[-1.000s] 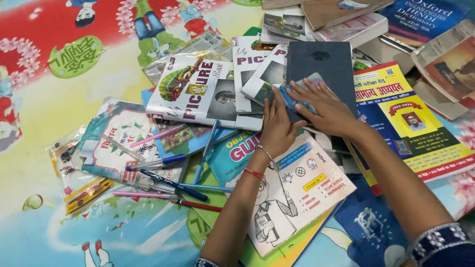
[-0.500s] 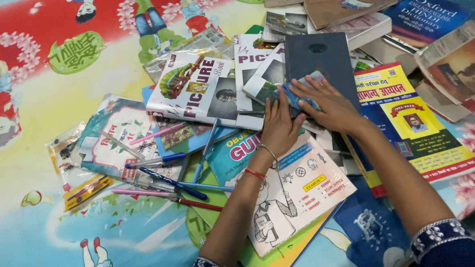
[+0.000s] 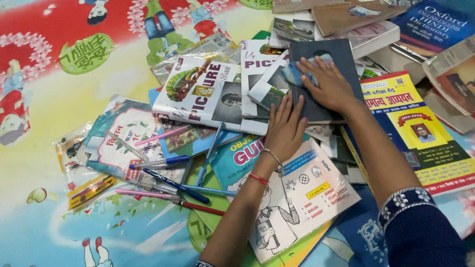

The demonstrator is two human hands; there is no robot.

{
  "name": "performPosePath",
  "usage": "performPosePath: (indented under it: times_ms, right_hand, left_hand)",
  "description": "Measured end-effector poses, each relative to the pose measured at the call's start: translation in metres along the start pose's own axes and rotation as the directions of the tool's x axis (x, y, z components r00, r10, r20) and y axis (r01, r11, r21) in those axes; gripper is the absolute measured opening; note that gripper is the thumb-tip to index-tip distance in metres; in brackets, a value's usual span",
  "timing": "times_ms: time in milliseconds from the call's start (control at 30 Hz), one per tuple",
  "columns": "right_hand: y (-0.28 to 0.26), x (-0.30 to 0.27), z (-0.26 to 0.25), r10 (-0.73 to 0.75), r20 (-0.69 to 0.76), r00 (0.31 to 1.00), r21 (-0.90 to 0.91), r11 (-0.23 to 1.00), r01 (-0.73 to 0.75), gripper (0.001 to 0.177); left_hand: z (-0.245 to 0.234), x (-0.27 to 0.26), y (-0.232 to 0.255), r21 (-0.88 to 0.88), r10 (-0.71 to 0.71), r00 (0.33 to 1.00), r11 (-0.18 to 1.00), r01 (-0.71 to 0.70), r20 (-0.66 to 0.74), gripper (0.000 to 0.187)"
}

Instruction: The person picks up books and notebooks from a shelf, places them onto a bed with a colorful pattern, and затем wipes the surface of a dark book with a cloth before returning items to the shelf.

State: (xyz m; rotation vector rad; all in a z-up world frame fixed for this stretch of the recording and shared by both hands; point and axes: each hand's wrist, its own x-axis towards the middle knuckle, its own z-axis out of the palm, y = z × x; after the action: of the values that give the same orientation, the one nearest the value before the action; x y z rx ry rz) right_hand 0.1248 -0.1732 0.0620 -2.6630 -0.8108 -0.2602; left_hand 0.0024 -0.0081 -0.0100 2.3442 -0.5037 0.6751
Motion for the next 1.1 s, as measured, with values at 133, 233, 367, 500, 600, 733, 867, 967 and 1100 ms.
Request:
performPosePath:
  times_ms: [133, 233, 367, 500, 600, 733, 867, 967, 1100]
  right_hand:
    - [0.019, 0.02, 0.002, 0.062, -0.04, 0.997, 0.015, 0.998, -0.062, 0.057]
    - [0.035, 0.028, 0.001, 0.134, -0.082, 0.988, 0.007, 0.991, -0.134, 0.058]
    - [0.055, 0.018, 0.006, 0.311, -0.205, 0.928, -0.012, 0.947, -0.32, 0.062]
    - [0.074, -0.03, 0.008, 0.347, -0.312, 0.885, 0.152, 0.937, -0.314, 0.065]
    - [0.057, -0.078, 0.02, 0.346, -0.384, 0.856, 0.186, 0.937, -0.295, 0.063]
    - [0.001, -0.126, 0.022, 0.418, -0.465, 0.781, 0.337, 0.899, -0.281, 0.056]
    - [-0.047, -0.151, -0.002, 0.35, -0.43, 0.832, 0.205, 0.936, -0.288, 0.055]
    - [-0.083, -0.165, -0.023, 0.278, -0.406, 0.871, 0.228, 0.953, -0.198, 0.055]
    - [-0.126, -0.161, -0.043, 0.061, -0.436, 0.898, 0.086, 0.996, -0.026, 0.071]
  left_hand:
    - [-0.004, 0.001, 0.002, -0.026, -0.003, 1.0, 1.0, 0.003, -0.007, 0.061]
    - [-0.009, 0.0, 0.006, -0.054, -0.014, 1.0, 0.998, 0.014, 0.009, 0.062]
    - [-0.012, 0.0, 0.009, -0.077, -0.037, 0.999, 0.996, 0.038, 0.025, 0.062]
    - [-0.009, 0.003, 0.009, -0.189, -0.086, 0.996, 0.978, 0.082, -0.01, 0.068]
    - [-0.007, 0.003, 0.008, -0.211, -0.079, 0.997, 0.975, 0.072, -0.023, 0.079]
    - [-0.024, 0.01, 0.013, -0.403, -0.047, 0.998, 0.915, 0.025, -0.045, 0.091]
    - [-0.048, 0.011, 0.031, -0.948, -0.112, 0.98, 0.258, 0.189, 0.165, 0.09]
    - [-0.049, 0.014, 0.038, -0.953, -0.165, 0.951, -0.203, 0.225, 0.26, 0.084]
    - [-0.046, 0.014, 0.038, -0.903, -0.025, 0.983, -0.4, 0.158, 0.183, 0.081]
